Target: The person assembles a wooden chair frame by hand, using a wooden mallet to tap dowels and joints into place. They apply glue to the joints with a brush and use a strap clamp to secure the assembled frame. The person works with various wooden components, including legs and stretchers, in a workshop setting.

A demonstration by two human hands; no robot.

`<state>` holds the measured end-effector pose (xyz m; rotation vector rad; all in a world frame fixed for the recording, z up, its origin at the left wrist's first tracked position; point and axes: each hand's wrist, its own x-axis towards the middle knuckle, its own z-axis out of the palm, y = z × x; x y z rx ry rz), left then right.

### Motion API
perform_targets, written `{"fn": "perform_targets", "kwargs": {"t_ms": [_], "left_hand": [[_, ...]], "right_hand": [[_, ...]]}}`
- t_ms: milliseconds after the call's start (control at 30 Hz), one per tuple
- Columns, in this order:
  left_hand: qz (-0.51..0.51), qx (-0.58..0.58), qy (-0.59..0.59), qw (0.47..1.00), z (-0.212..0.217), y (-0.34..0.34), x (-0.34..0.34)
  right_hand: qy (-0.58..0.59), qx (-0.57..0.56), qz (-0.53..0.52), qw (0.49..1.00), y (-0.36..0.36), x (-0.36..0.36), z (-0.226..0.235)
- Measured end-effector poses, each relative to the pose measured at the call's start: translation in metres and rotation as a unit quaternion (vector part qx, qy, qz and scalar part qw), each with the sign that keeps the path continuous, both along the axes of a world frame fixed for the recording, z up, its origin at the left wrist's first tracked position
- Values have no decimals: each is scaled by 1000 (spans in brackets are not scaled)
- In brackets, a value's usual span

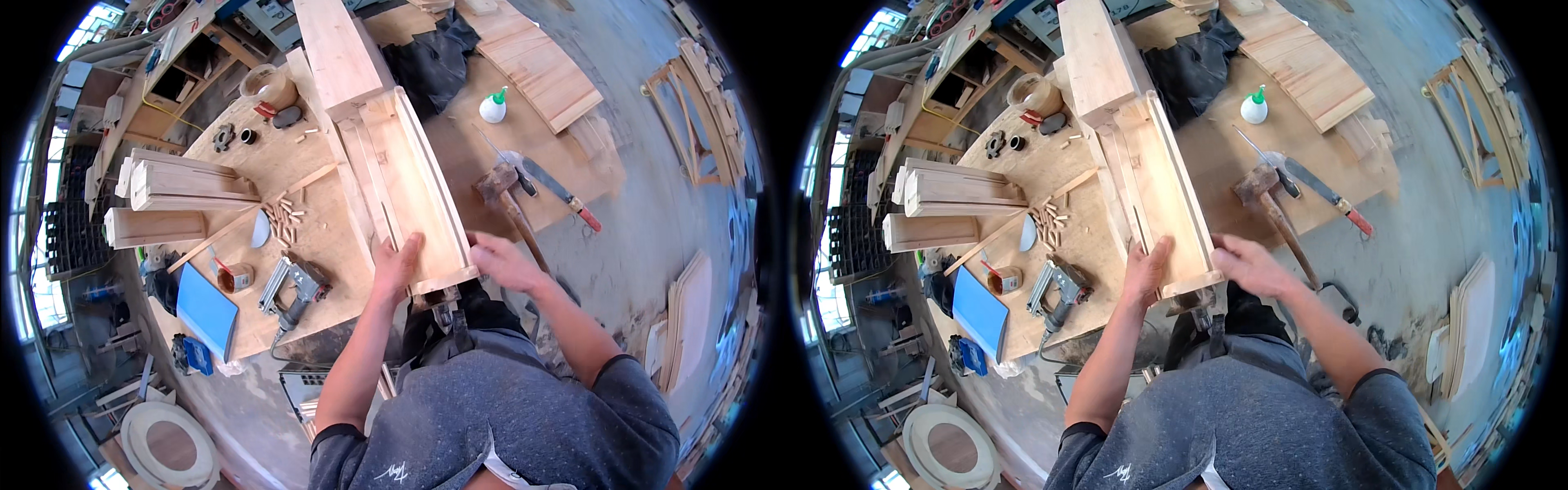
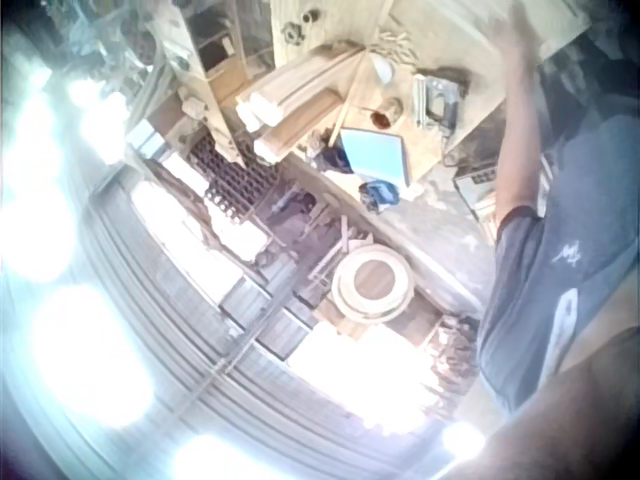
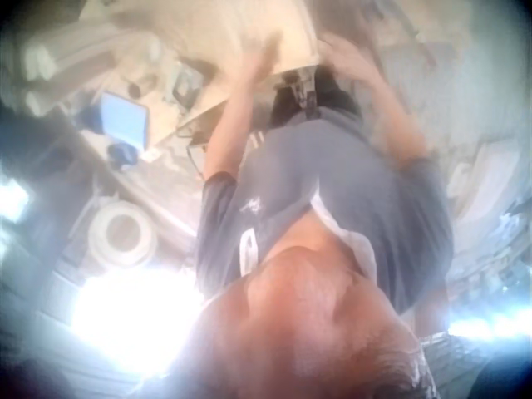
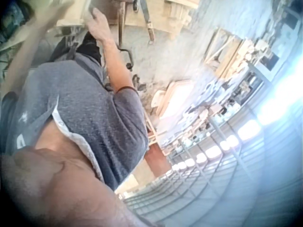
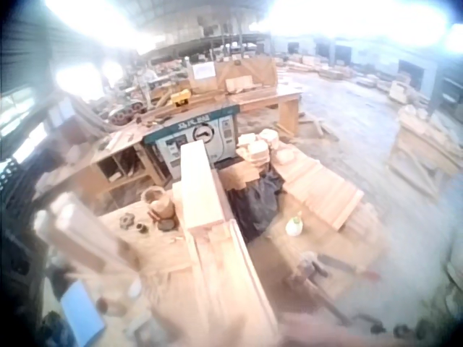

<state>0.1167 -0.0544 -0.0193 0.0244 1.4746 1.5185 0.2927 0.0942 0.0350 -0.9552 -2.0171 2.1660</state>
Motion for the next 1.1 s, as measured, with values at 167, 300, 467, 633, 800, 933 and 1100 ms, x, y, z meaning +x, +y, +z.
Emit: {"fn": "perform_targets", "kwargs": {"t_ms": [167,300,467,633,800,933,1100], "left_hand": [[-122,-49,115,985,-10,-2,-16],[-168,-70,153,971,-16,-1,-18],[-140,-65,127,980,-22,-1,-18],[-163,-75,163,970,-35,1,-19],[-132,-45,139,980,-18,4,-11],[-121,-51,113,985,-30,-2,-16],[-158,-85,130,975,-16,3,-18]], "right_hand": [[37,54,-6,998,-21,-9,13],[69,-44,-43,996,-23,-3,10],[-8,-149,-43,988,-61,49,-18],[-147,-261,36,954,-119,67,-125],[15,-576,-84,813,-158,58,-181],[-284,-85,-37,954,-161,30,-114],[-226,171,-92,955,-186,52,-120]]}}
